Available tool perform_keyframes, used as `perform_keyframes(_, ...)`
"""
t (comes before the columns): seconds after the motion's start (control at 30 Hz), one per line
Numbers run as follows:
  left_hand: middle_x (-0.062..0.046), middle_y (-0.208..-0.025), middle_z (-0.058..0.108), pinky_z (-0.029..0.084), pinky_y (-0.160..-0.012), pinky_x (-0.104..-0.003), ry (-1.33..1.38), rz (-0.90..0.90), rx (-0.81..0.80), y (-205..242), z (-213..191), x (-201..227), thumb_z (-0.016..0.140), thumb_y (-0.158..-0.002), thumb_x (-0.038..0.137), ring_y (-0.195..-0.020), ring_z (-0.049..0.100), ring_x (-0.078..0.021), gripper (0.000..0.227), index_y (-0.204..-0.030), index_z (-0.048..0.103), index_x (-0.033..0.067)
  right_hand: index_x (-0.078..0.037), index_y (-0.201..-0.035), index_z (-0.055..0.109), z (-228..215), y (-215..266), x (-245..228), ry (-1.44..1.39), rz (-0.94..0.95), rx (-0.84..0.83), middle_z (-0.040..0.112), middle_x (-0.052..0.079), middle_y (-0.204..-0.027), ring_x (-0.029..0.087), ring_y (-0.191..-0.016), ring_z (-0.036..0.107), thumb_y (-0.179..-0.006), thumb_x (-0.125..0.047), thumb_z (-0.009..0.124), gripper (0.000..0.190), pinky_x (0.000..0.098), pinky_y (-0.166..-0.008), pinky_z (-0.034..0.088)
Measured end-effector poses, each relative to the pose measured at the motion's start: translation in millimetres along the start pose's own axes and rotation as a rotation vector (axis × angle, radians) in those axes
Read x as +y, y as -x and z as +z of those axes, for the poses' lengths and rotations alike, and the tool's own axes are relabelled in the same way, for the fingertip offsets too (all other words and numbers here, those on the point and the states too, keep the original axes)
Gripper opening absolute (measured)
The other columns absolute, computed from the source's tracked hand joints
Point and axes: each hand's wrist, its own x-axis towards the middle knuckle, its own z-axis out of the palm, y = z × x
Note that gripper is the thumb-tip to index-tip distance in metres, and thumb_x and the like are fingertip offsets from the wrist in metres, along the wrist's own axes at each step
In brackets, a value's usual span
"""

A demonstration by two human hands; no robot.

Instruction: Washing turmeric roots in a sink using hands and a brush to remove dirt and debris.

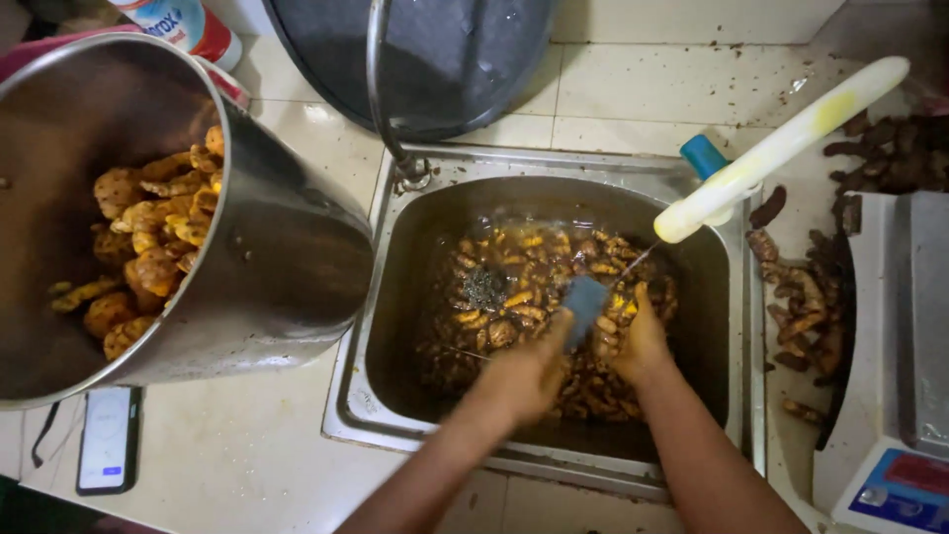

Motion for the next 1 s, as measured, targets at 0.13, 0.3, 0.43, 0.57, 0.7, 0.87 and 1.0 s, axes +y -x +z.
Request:
perform_keyframes(0.13, -0.024, -0.087, 0.068, 0.057, -0.063, -0.051, -0.088, 0.189, 0.369, -21, 70, -3, 0.042, -0.101, 0.032, -0.078, 0.071, -0.0444, 0.06, -0.157, 0.04, 0.012, -0.013, -0.074, 0.047, 15, 0, 14, 0.018, 0.015, 0.186, 0.05, 0.005, -0.068, 0.023, -0.064, 0.047, -0.099, -0.053, 0.055, 0.049, 0.0349, -0.055, 0.037)
perform_keyframes(0.3, -0.023, -0.087, 0.07, 0.056, -0.066, -0.054, 0.022, 0.136, 0.399, -69, 69, -1, 0.041, -0.1, 0.029, -0.081, 0.072, -0.0432, 0.064, -0.16, 0.031, 0.0093, -0.007, -0.111, 0.055, -49, -83, 66, 0.317, -0.13, 0.301, 0.059, 0.02, -0.098, 0.038, -0.08, 0.06, -0.096, -0.05, 0.055, 0.045, 0.0484, -0.057, 0.047)
perform_keyframes(0.43, -0.029, -0.092, 0.068, 0.056, -0.069, -0.054, 0.077, 0.152, 0.385, -25, 50, 17, 0.041, -0.103, 0.026, -0.086, 0.07, -0.0463, 0.062, -0.162, 0.029, 0.0088, -0.003, -0.098, 0.065, -51, -94, 58, 0.32, -0.228, 0.285, 0.061, 0.019, -0.082, 0.036, -0.068, 0.061, -0.093, -0.046, 0.065, 0.043, 0.047, -0.05, 0.046)
perform_keyframes(0.57, -0.029, -0.104, 0.062, 0.046, -0.059, -0.06, 0.149, 0.14, 0.114, -14, 63, 3, 0.044, -0.103, 0.022, -0.074, 0.061, -0.0473, 0.076, -0.165, 0.0, 0.0201, -0.027, -0.082, 0.06, 7, -4, 18, 0.074, -0.189, 0.321, 0.056, -0.009, -0.071, 0.009, -0.062, 0.055, -0.098, -0.054, 0.059, 0.031, 0.0278, -0.057, 0.046)
perform_keyframes(0.7, -0.031, -0.106, 0.068, 0.054, -0.085, -0.06, 0.129, 0.022, 0.152, -27, 35, 6, 0.036, -0.103, 0.033, -0.103, 0.067, -0.0503, 0.064, -0.163, 0.022, 0.0147, -0.005, -0.118, 0.071, 19, 14, 31, 0.597, -0.322, 0.401, 0.07, 0.018, -0.11, 0.034, -0.112, 0.062, -0.102, -0.05, 0.047, 0.054, 0.0475, -0.104, 0.041)
perform_keyframes(0.87, -0.025, -0.121, 0.07, 0.053, -0.101, -0.053, 0.133, -0.17, 0.035, -62, -14, -13, 0.034, -0.097, 0.046, -0.117, 0.066, -0.0421, 0.064, -0.153, 0.038, 0.0157, -0.01, -0.102, 0.074, -6, -21, 30, 0.394, -0.497, 0.276, 0.069, 0.01, -0.079, 0.021, -0.066, 0.058, -0.103, -0.047, 0.055, 0.042, 0.0346, -0.054, 0.051)
perform_keyframes(1.0, -0.03, -0.12, 0.07, 0.054, -0.096, -0.056, 0.047, -0.367, 0.0, -103, 38, -85, 0.041, -0.097, 0.029, -0.115, 0.069, -0.0419, 0.074, -0.163, 0.01, 0.0131, -0.01, -0.103, 0.068, -24, -35, 28, 0.147, -0.388, -0.143, 0.048, 0.006, -0.057, 0.015, -0.045, 0.038, -0.1, -0.046, 0.046, 0.042, 0.0255, -0.04, 0.032)
